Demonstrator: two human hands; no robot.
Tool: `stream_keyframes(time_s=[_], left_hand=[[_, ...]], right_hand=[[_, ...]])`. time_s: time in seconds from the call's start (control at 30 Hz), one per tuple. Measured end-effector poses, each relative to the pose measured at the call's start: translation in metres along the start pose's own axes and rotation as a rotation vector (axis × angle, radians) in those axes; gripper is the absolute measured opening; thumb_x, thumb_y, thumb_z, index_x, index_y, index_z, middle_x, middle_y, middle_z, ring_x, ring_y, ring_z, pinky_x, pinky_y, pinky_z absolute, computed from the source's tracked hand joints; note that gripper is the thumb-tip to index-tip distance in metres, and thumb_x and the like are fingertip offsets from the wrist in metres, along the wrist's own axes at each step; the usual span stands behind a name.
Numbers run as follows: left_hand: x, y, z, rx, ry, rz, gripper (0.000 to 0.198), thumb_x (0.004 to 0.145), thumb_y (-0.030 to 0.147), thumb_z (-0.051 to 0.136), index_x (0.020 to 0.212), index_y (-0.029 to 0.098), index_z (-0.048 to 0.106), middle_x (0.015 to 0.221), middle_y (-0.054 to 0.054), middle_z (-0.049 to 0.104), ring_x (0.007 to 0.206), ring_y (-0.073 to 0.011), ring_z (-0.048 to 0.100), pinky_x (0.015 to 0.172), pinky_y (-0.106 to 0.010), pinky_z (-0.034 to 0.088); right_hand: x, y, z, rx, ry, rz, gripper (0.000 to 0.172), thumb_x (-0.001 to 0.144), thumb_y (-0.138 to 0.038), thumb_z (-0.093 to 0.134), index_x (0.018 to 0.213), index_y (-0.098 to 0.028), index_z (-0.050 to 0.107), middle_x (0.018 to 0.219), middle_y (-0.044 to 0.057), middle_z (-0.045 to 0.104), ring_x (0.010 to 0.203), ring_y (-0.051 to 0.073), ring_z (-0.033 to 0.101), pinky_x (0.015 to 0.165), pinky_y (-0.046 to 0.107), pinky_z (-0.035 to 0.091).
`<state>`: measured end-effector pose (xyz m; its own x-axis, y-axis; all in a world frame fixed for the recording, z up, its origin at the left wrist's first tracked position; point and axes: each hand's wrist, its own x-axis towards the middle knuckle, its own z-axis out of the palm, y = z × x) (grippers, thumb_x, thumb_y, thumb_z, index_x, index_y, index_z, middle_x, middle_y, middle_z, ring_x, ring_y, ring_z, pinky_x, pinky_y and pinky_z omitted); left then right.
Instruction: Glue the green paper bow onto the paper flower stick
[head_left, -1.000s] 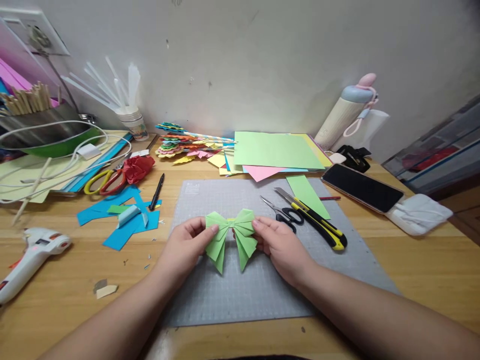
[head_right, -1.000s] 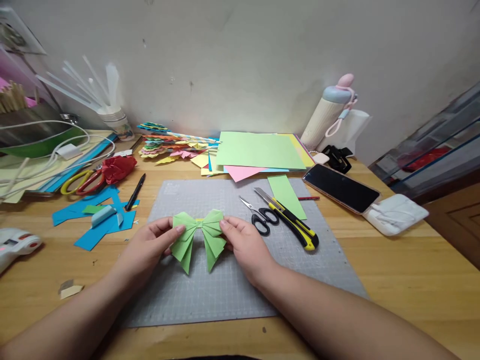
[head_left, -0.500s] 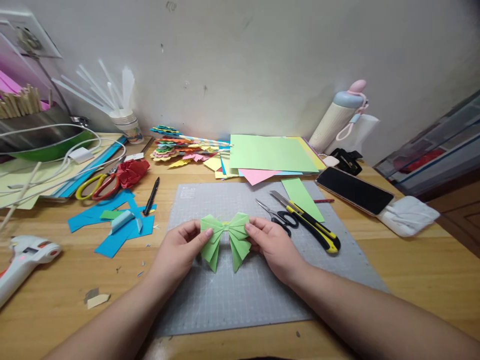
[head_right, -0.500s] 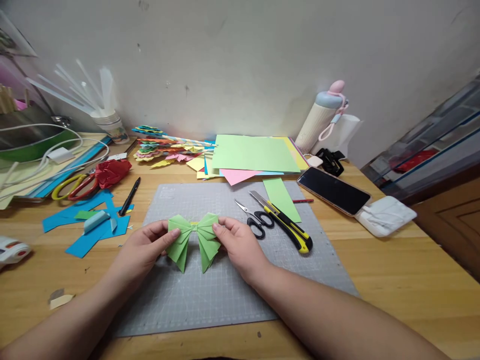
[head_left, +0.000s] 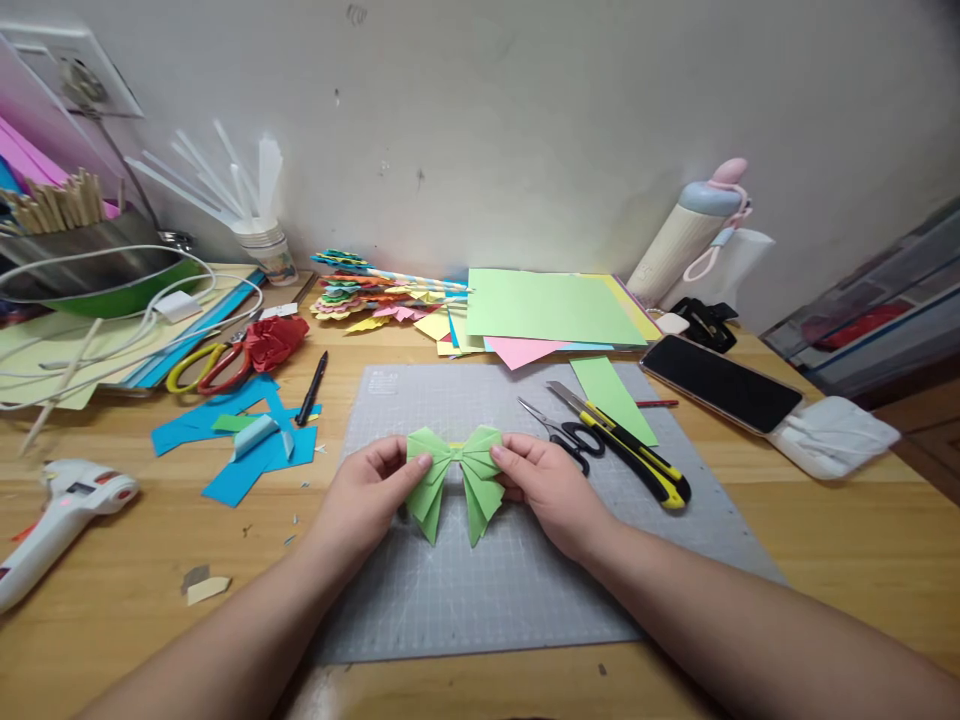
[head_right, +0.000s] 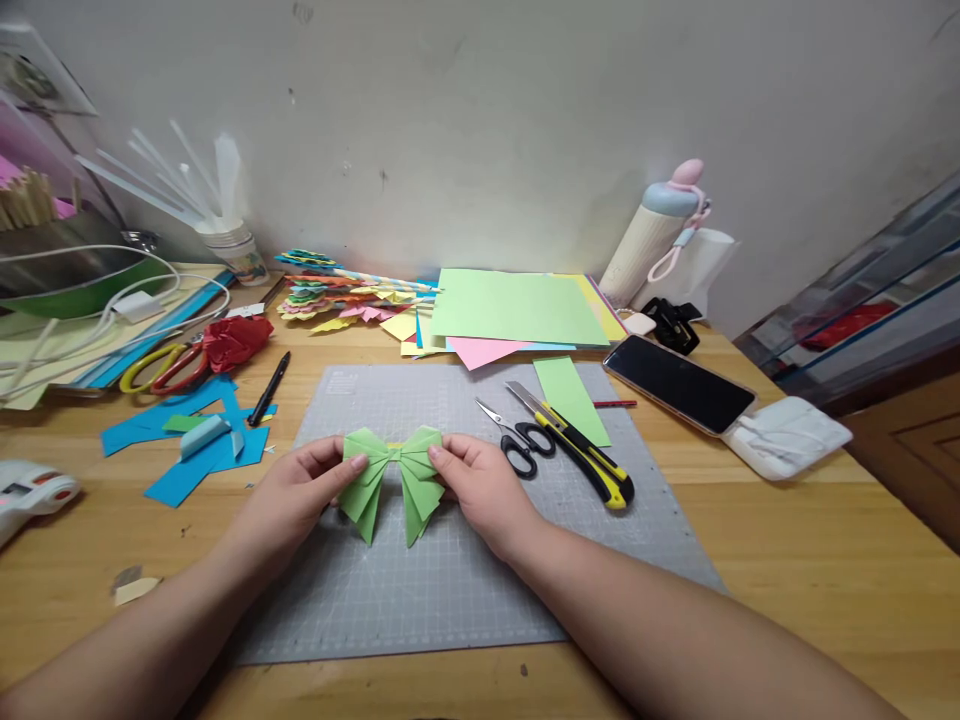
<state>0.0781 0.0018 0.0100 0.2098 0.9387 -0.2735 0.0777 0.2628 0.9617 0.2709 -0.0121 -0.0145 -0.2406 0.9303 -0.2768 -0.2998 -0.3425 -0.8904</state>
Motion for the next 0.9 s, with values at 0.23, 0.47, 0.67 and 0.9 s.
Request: stream_keyframes(time_s=[0.23, 0.47, 0.67, 0.9], left_hand=[[0.002, -0.005, -0.002, -0.003, -0.027, 0.001, 0.023, 0.073, 0.037, 0.069, 0.071, 0.015, 0.062, 0.059, 0.004, 0.054, 0.052, -0.0079, 0.044, 0.052, -0.02, 0.035], [-0.001, -0.009, 0.0, 0.018, -0.019, 0.057, 0.045, 0.075, 0.032, 0.066, 0.115, 0.019, 0.051, 0.082, -0.001, 0.059, 0.07, -0.0139, 0.056, 0.061, -0.025, 0.043], [-0.006, -0.011, 0.001, 0.44, -0.076, 0.223, 0.019, 0.08, 0.026, 0.06, 0.098, 0.021, 0.058, 0.09, -0.002, 0.056, 0.067, -0.013, 0.049, 0.06, -0.027, 0.04], [-0.012, -0.015, 0.009, 0.471, -0.159, 0.169, 0.019, 0.08, 0.028, 0.059, 0.098, 0.021, 0.057, 0.083, -0.003, 0.059, 0.069, -0.0163, 0.052, 0.062, -0.03, 0.042]], right_hand=[[0.0, -0.001, 0.001, -0.007, 0.014, 0.011, 0.028, 0.077, -0.042, 0.067, 0.081, -0.015, 0.065, 0.063, -0.002, 0.059, 0.058, 0.012, 0.055, 0.061, 0.027, 0.044], [-0.001, 0.001, -0.001, 0.023, 0.01, -0.003, 0.042, 0.077, -0.037, 0.069, 0.112, -0.021, 0.053, 0.073, 0.0, 0.067, 0.065, 0.016, 0.065, 0.068, 0.031, 0.049], [-0.006, -0.001, -0.001, -0.017, 0.026, -0.012, 0.047, 0.08, -0.034, 0.065, 0.12, -0.02, 0.046, 0.067, -0.001, 0.066, 0.063, 0.018, 0.068, 0.064, 0.032, 0.051], [-0.014, -0.004, 0.001, -0.113, -0.04, 0.001, 0.052, 0.078, -0.024, 0.067, 0.124, -0.022, 0.044, 0.079, -0.001, 0.065, 0.069, 0.013, 0.064, 0.069, 0.029, 0.05]])
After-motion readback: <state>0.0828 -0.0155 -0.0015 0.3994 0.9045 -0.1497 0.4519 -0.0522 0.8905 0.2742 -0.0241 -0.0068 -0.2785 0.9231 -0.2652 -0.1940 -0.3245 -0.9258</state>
